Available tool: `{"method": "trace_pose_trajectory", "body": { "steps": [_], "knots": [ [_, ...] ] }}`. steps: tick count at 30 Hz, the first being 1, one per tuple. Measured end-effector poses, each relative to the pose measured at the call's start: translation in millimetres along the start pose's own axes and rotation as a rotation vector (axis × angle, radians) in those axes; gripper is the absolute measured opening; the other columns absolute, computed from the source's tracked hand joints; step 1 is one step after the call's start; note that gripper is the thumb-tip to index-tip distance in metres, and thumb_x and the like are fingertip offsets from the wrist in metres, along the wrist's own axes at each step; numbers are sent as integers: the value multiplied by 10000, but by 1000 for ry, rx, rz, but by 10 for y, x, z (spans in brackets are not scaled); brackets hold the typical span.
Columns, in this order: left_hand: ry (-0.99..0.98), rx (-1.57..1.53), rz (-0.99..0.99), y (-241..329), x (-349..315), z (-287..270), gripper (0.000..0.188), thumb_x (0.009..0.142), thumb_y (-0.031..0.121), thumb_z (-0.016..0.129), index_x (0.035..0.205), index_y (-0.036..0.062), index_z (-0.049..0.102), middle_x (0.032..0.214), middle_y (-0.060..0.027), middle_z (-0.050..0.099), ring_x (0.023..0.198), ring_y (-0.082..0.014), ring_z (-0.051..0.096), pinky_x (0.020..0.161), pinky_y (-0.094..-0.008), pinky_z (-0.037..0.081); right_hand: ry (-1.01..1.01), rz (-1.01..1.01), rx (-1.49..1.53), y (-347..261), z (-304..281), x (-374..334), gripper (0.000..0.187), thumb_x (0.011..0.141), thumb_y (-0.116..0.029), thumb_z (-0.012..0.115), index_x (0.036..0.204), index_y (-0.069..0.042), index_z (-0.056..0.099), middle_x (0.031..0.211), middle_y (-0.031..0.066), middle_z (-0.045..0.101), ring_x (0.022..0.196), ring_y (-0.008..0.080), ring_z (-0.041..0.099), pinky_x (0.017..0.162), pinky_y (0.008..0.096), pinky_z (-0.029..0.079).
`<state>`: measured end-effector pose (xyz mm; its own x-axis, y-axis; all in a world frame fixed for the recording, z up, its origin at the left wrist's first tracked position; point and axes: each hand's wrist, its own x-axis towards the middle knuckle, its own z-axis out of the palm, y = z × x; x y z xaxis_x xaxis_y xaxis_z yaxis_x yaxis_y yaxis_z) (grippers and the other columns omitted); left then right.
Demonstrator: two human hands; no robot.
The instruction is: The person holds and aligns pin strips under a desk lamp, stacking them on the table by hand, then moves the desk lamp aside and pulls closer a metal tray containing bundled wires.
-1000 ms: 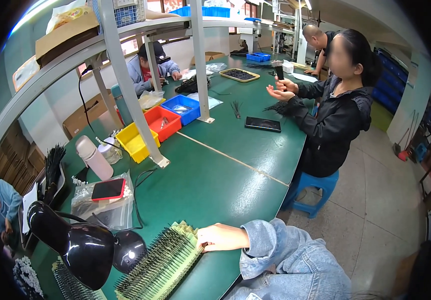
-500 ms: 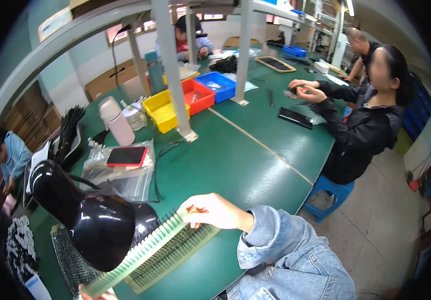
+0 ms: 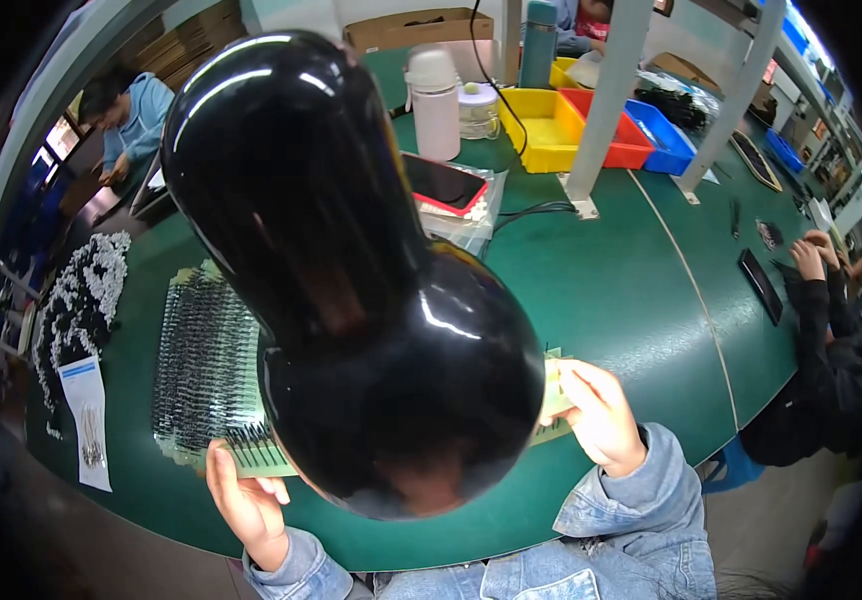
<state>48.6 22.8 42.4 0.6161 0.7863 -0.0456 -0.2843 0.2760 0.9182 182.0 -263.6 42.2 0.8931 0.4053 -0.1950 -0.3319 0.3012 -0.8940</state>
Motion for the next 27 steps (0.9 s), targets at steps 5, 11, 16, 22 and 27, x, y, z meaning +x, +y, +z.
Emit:
{"method": "trace_pose_trajectory", "body": {
  "steps": [5, 11, 16, 22, 27],
  "knots": [
    [32, -100, 20, -59, -19, -34, 250, 893, 269, 364, 997, 48, 417, 529, -63, 456, 364, -134, 400, 289, -238, 347, -63, -42, -132, -57, -33, -92, 274, 875, -120, 394, 1049, 73, 481, 784, 83, 564, 581, 122, 529, 521, 223, 440],
    [174, -74, 44, -129, -51, -71, 265, 892, 282, 361, 1000, 44, 407, 529, -74, 459, 356, -138, 402, 290, -247, 352, -26, -69, -125, -78, -27, -118, 268, 872, -126, 383, 1018, 70, 495, 696, 75, 560, 505, 114, 501, 457, 209, 403],
    [184, -24, 50, -156, -71, -90, 261, 892, 267, 355, 1013, 41, 404, 538, -95, 467, 370, -154, 427, 298, -254, 369, -10, -65, -237, -73, -53, -85, 242, 864, -90, 376, 1007, 54, 509, 726, 81, 566, 539, 129, 512, 480, 227, 416],
    [-242, 44, 154, -121, -100, -40, 247, 885, 207, 376, 1020, 1, 396, 546, -94, 463, 373, -166, 438, 309, -267, 380, 137, -66, -26, -2, -170, -88, 235, 861, -94, 389, 994, 71, 491, 712, 89, 539, 507, 130, 504, 436, 226, 408],
    [41, -144, -69, -37, -187, 215, 206, 873, 159, 405, 966, -24, 415, 546, -77, 455, 358, -159, 427, 311, -276, 374, 236, -96, -165, 132, -399, -67, 225, 856, -118, 405, 980, 52, 486, 731, 79, 539, 540, 126, 507, 478, 226, 416]
  ]
}}
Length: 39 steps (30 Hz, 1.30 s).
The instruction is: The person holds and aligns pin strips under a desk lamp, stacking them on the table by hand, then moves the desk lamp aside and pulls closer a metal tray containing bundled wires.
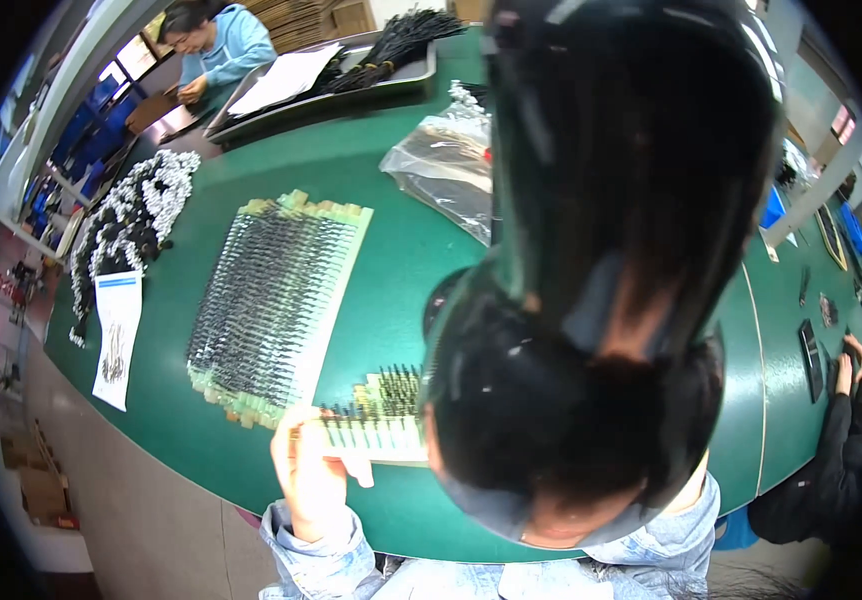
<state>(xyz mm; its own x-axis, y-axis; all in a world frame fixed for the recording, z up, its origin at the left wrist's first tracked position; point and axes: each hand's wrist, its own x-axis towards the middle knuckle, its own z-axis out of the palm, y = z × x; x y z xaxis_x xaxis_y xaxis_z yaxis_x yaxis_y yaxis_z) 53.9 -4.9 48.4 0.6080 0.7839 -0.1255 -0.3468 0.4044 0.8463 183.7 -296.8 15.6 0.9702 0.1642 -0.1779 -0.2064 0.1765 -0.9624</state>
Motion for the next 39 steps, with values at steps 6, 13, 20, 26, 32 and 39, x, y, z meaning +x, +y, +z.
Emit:
{"method": "trace_pose_trajectory", "body": {
  "steps": [6, 13, 20, 26, 32, 39],
  "knots": [
    [-282, 238, 11, 2, -24, -112, 155, 855, 113, 423, 923, -24, 448, 573, -68, 472, 402, -152, 461, 347, -265, 372, -170, 10, 276, 52, 55, 162, 232, 870, -138, 378, 1015, 15, 476, 830, 79, 533, 680, 147, 506, 606, 258, 414],
    [-408, 119, -81, -64, -50, 65, 140, 830, 82, 446, 933, -13, 439, 631, -84, 497, 474, -145, 495, 431, -244, 397, -282, -2, 640, 0, -15, 189, 249, 890, -166, 339, 1064, -36, 461, 969, 80, 525, 876, 176, 504, 784, 303, 410],
    [-364, 84, -298, -64, -15, 88, 255, 808, 23, 442, 1053, -7, 375, 803, -105, 525, 611, -127, 518, 515, -217, 404, -294, 1, 755, -36, -63, 120, 254, 894, -180, 338, 1089, -60, 448, 1034, 84, 522, 959, 189, 504, 844, 317, 412],
    [-308, 102, -145, -32, -60, 124, 366, 796, -5, 429, 1143, -35, 315, 947, -96, 503, 742, -92, 475, 636, -188, 375, -240, 2, 669, -45, -65, 23, 254, 885, -186, 368, 1098, -64, 436, 1046, 93, 520, 959, 190, 506, 812, 305, 420],
    [-321, 213, 19, -87, -90, 141, 359, 797, -4, 414, 1139, -58, 318, 964, -114, 501, 746, -111, 479, 660, -209, 379, -127, -39, 562, -60, -69, -47, 262, 876, -191, 398, 1107, -68, 423, 1059, 102, 519, 959, 192, 508, 781, 294, 428],
    [-201, -23, 210, -260, -41, 80, 394, 827, 66, 389, 1177, -85, 289, 1070, -187, 456, 985, -247, 479, 888, -303, 362, 35, -101, 447, -65, -29, 21, 281, 866, -198, 433, 1117, -74, 408, 1073, 113, 518, 958, 193, 510, 743, 280, 438]
  ]
}}
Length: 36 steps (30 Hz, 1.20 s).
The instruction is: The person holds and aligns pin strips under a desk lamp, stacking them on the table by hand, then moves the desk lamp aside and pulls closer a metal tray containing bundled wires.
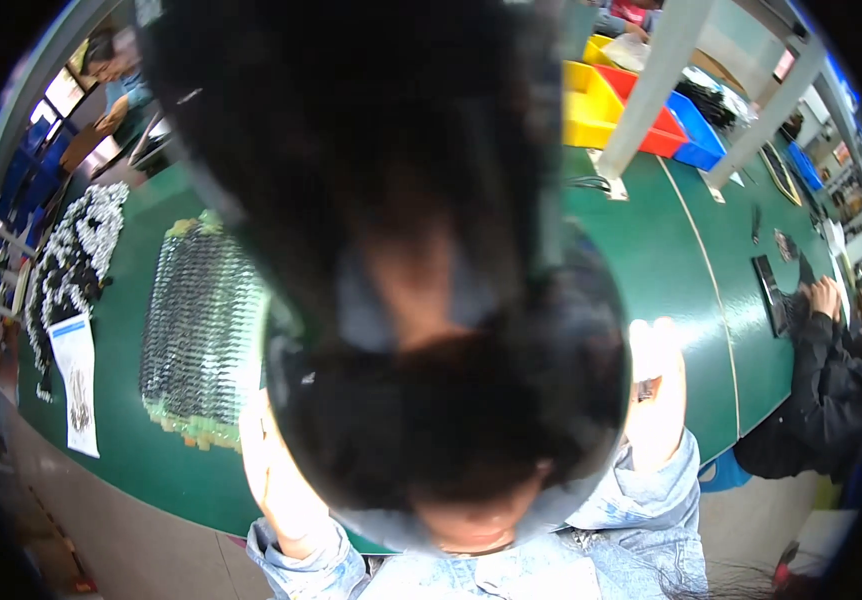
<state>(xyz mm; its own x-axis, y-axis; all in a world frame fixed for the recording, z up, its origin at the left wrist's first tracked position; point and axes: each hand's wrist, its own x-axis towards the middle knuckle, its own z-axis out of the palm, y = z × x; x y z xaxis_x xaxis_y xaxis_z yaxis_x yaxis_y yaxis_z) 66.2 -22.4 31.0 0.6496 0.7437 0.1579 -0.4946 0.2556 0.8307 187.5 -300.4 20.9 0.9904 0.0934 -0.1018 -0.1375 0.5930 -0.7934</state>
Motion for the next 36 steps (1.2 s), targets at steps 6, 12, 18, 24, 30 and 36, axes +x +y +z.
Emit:
{"method": "trace_pose_trajectory", "body": {
  "steps": [6, 12, 18, 24, 30, 36],
  "knots": [
    [-25, 389, 71, -289, 23, -216, 463, 814, 193, 449, 1166, -80, 325, 1143, -171, 396, 1056, -265, 413, 931, -373, 303, -6, 0, -89, -58, 129, 85, 225, 868, -181, 432, 1043, -42, 456, 944, 94, 545, 881, 154, 524, 748, 293, 439],
    [-619, 1280, 627, 313, 136, 255, 480, 611, 337, 661, 947, 17, 534, 1036, -123, 473, 956, -278, 450, 864, -408, 319, -35, -74, -246, 66, 90, 63, 257, 870, -170, 431, 1092, -41, 441, 979, 81, 535, 887, 133, 513, 750, 249, 422],
    [-728, 1485, 707, 320, -67, 190, 248, 627, 156, 621, 866, 92, 597, 886, -106, 555, 883, -251, 511, 829, -385, 358, -75, 24, 18, -18, 185, -43, 242, 853, -160, 462, 1065, -42, 455, 1021, 92, 517, 951, 206, 503, 761, 302, 435],
    [-852, 1115, 280, 534, -100, -221, 300, 687, 33, 589, 986, 49, 573, 806, -110, 589, 707, -228, 561, 643, -273, 446, -238, 204, -47, -65, 404, -151, 281, 851, -168, 463, 1087, -17, 448, 947, 50, 529, 811, 127, 529, 669, 220, 440],
    [-481, 1160, -182, 766, -67, -733, 246, 728, 33, 563, 971, -7, 560, 746, -113, 582, 616, -174, 565, 558, -241, 443, -388, 73, -349, -87, 156, -98, 253, 776, -123, 537, 996, -9, 483, 876, 75, 555, 787, 142, 537, 689, 239, 437],
    [-77, 1007, -204, 430, 268, -800, 142, 758, 67, 538, 861, -27, 561, 704, -105, 516, 597, -197, 539, 545, -275, 427, -480, -102, -892, -85, 203, -147, 242, 675, -43, 589, 906, -14, 523, 822, 85, 562, 752, 168, 538, 710, 263, 431]
  ]
}}
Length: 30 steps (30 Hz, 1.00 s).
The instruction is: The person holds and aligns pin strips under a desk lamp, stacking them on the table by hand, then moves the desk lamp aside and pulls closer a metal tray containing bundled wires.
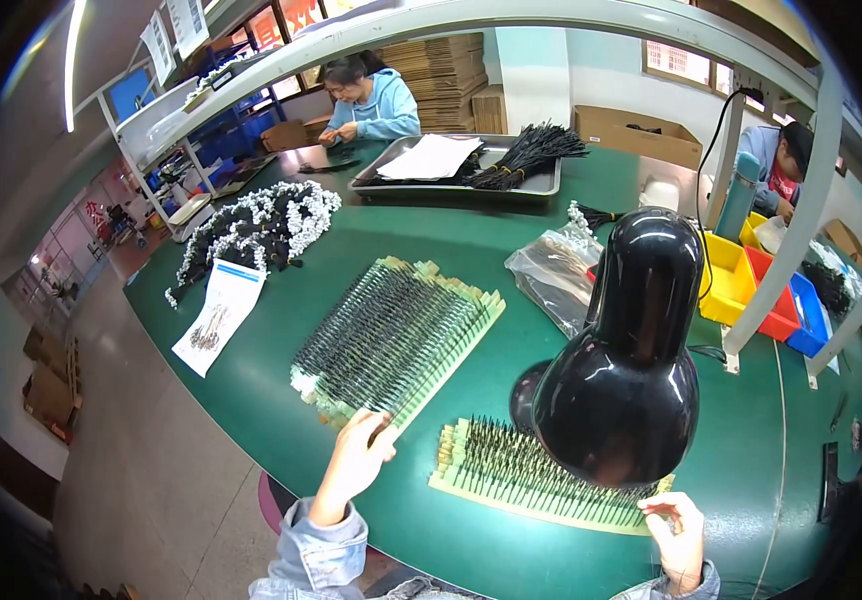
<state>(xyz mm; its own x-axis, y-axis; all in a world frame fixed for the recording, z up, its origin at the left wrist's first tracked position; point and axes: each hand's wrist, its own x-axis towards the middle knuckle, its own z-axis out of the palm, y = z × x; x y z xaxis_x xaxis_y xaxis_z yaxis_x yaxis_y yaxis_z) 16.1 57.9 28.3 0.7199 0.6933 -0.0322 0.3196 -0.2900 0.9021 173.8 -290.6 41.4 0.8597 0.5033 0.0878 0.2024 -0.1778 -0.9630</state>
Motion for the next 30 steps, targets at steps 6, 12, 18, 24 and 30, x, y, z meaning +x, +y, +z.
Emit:
{"method": "trace_pose_trajectory", "body": {
  "steps": [6, 12, 18, 24, 30],
  "knots": [
    [98, 574, 489, -82, 354, 365, 136, 762, 103, 530, 789, -29, 511, 725, -114, 483, 675, -252, 505, 595, -325, 408, -33, -153, -437, -154, 92, 6, 257, 576, 4, 635, 823, -25, 571, 791, 79, 558, 740, 199, 535, 716, 280, 421],
    [55, 771, 657, -185, 373, 478, 142, 738, 129, 563, 738, 6, 492, 731, -110, 500, 699, -262, 500, 614, -349, 393, -63, -205, -504, -170, 93, 16, 287, 543, -9, 661, 817, -41, 584, 789, 79, 545, 767, 216, 524, 714, 288, 419],
    [141, 476, 426, -123, 323, 460, 158, 693, 153, 611, 738, 43, 506, 706, -89, 529, 687, -260, 479, 619, -358, 339, -75, -187, -486, -120, 88, 25, 286, 543, -12, 662, 815, -43, 581, 791, 80, 543, 768, 219, 521, 713, 294, 418],
    [355, 744, 489, -102, 403, 308, 166, 676, 159, 627, 744, 55, 516, 695, -80, 535, 689, -238, 463, 662, -348, 301, -138, -223, -515, -100, 12, 16, 247, 655, -34, 636, 894, -49, 576, 888, 99, 560, 848, 239, 525, 785, 313, 408],
    [495, 864, 520, -246, 609, 133, 192, 643, 158, 646, 734, 49, 516, 710, -73, 533, 703, -231, 448, 674, -346, 290, -100, -284, -557, -147, -20, 6, 218, 658, -32, 633, 869, -42, 581, 855, 93, 565, 826, 240, 531, 769, 305, 416]
  ]
}}
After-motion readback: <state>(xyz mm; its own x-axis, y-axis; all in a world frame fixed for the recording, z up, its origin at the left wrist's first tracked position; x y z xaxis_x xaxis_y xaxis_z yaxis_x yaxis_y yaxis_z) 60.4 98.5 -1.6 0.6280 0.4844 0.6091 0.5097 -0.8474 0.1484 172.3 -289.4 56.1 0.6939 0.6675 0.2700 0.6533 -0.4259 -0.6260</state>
